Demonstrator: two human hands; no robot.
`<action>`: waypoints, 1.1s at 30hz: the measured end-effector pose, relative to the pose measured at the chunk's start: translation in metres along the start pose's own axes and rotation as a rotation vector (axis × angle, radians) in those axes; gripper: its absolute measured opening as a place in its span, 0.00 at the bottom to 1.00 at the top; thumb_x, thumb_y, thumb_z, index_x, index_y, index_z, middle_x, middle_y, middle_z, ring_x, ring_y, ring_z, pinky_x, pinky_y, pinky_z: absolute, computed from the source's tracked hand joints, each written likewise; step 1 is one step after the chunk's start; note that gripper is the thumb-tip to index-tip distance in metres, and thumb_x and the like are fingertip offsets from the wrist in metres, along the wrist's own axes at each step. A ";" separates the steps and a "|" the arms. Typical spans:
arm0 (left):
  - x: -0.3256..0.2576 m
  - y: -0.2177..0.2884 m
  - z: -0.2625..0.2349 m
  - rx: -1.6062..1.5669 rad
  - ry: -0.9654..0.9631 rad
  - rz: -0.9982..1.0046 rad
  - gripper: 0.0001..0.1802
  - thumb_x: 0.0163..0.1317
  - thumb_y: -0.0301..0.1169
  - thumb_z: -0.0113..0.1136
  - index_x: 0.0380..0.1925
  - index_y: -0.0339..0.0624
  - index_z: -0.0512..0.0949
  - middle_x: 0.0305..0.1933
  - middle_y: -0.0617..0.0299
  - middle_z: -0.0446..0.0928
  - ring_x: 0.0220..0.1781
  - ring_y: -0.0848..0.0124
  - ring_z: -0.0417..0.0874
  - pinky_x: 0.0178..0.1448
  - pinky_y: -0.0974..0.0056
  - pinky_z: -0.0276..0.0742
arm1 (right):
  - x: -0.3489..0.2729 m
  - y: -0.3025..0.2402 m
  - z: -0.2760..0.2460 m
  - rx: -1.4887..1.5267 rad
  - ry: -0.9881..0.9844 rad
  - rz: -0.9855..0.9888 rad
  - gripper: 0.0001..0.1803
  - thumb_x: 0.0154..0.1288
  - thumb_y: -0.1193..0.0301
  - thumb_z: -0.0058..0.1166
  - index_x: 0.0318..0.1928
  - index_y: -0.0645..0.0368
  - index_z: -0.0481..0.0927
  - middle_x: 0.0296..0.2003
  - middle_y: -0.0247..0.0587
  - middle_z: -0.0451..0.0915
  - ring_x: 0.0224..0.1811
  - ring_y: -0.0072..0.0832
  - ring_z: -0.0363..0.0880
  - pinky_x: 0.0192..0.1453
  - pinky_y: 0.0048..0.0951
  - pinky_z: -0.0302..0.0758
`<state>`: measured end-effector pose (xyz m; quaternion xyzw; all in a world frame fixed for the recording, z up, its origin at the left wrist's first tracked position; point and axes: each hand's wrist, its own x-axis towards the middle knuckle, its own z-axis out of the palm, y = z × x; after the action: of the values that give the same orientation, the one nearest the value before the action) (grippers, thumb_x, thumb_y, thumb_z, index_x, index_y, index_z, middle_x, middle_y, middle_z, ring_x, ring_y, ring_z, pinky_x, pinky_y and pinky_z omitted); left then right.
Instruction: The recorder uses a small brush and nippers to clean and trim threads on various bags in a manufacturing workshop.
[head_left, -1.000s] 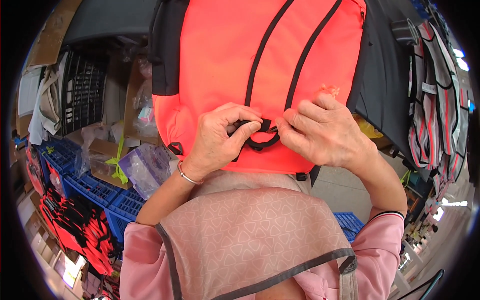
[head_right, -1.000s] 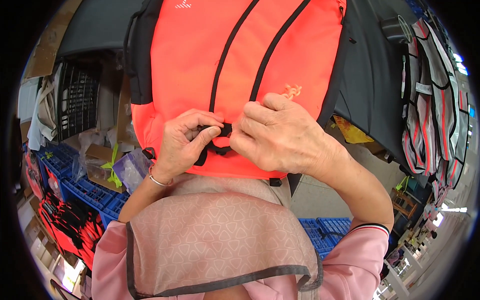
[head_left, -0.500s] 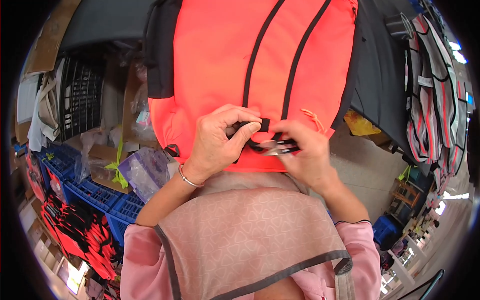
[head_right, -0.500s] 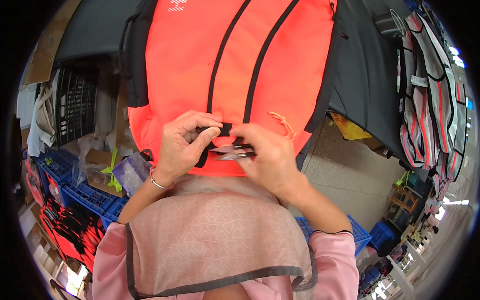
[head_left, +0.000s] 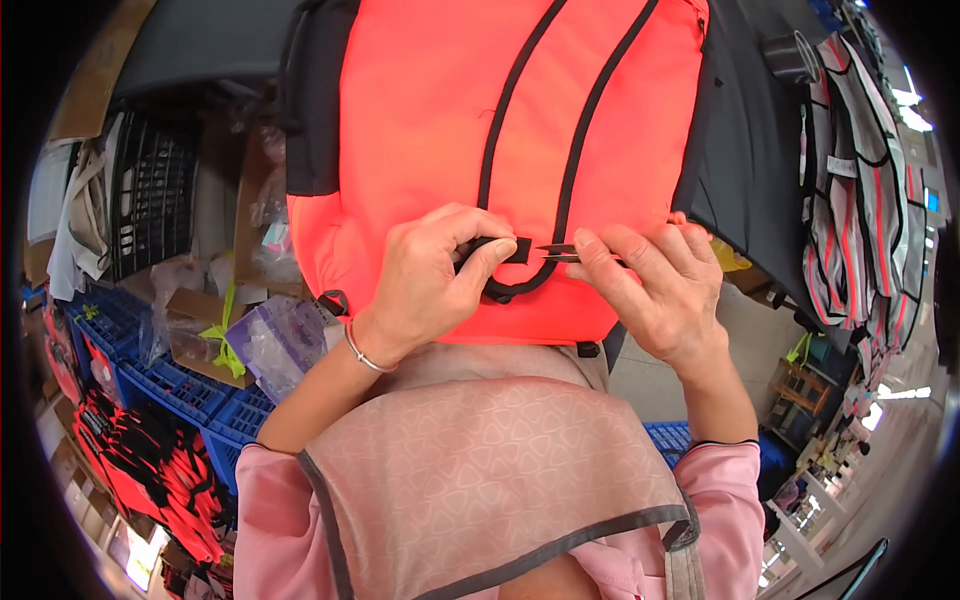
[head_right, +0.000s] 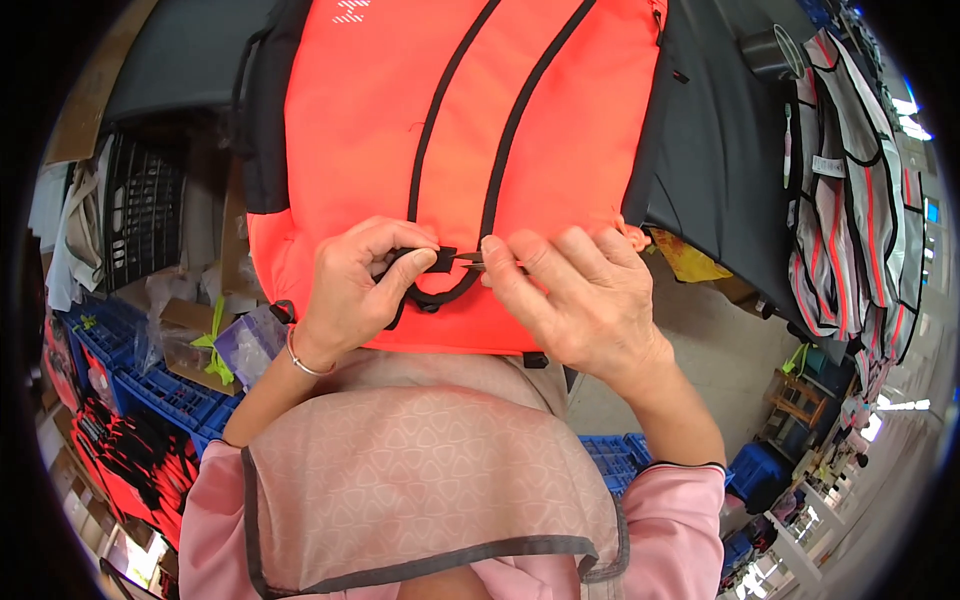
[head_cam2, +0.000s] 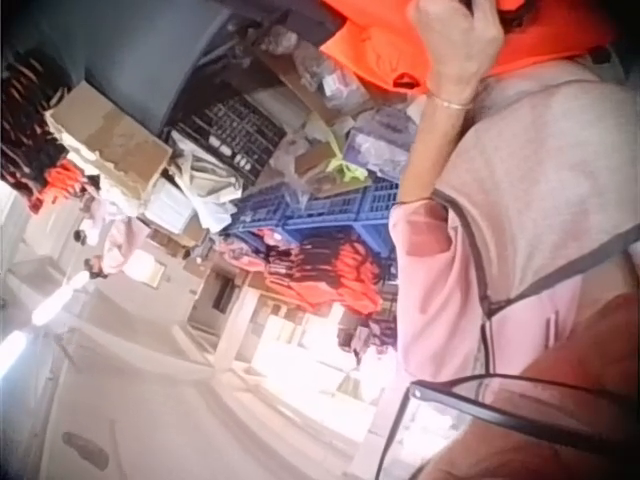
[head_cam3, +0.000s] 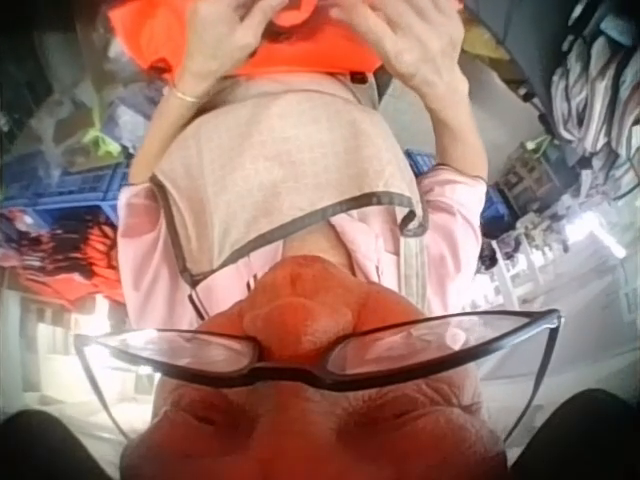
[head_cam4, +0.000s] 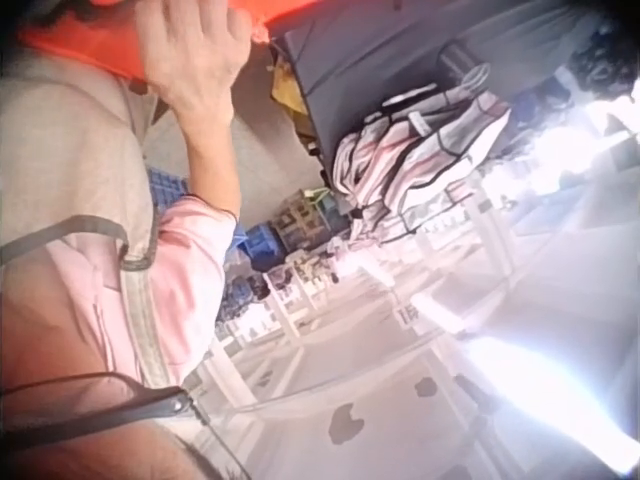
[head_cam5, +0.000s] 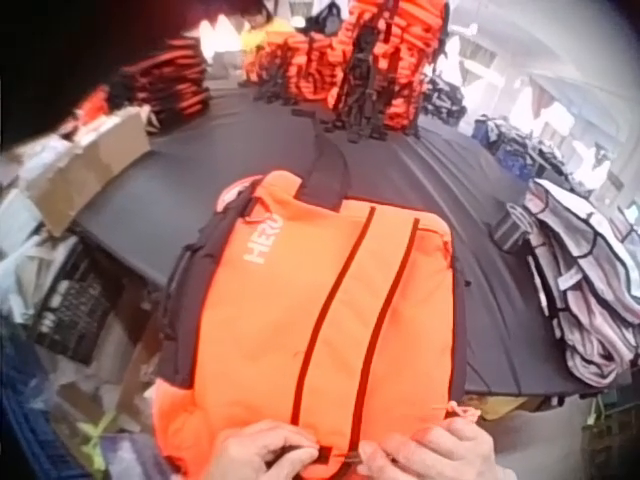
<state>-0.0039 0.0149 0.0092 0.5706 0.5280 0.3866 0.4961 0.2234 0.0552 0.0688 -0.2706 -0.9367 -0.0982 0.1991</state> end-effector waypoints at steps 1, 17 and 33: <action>0.002 0.000 -0.001 0.036 -0.015 0.013 0.04 0.63 0.20 0.64 0.36 0.32 0.83 0.37 0.57 0.82 0.35 0.78 0.82 0.37 0.73 0.78 | 0.003 0.002 0.001 0.002 0.000 -0.003 0.11 0.53 0.67 0.66 0.38 0.55 0.84 0.32 0.29 0.78 0.28 0.22 0.70 0.31 0.26 0.63; 0.007 0.004 0.000 0.022 0.029 0.009 0.04 0.58 0.25 0.67 0.31 0.37 0.83 0.25 0.55 0.77 0.22 0.70 0.77 0.28 0.65 0.72 | 0.033 0.011 -0.008 0.046 -0.225 -0.444 0.14 0.49 0.70 0.59 0.39 0.59 0.84 0.36 0.32 0.80 0.35 0.24 0.72 0.35 0.27 0.63; 0.010 -0.005 0.007 0.094 0.018 0.159 0.03 0.55 0.20 0.64 0.30 0.35 0.82 0.30 0.54 0.81 0.28 0.64 0.82 0.33 0.64 0.77 | 0.048 0.008 0.005 0.038 -0.338 -0.717 0.08 0.42 0.67 0.56 0.24 0.57 0.76 0.26 0.32 0.75 0.36 0.25 0.72 0.39 0.25 0.67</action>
<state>0.0032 0.0237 0.0020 0.6298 0.5031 0.4049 0.4316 0.1889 0.0854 0.0857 0.0652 -0.9930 -0.0983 0.0003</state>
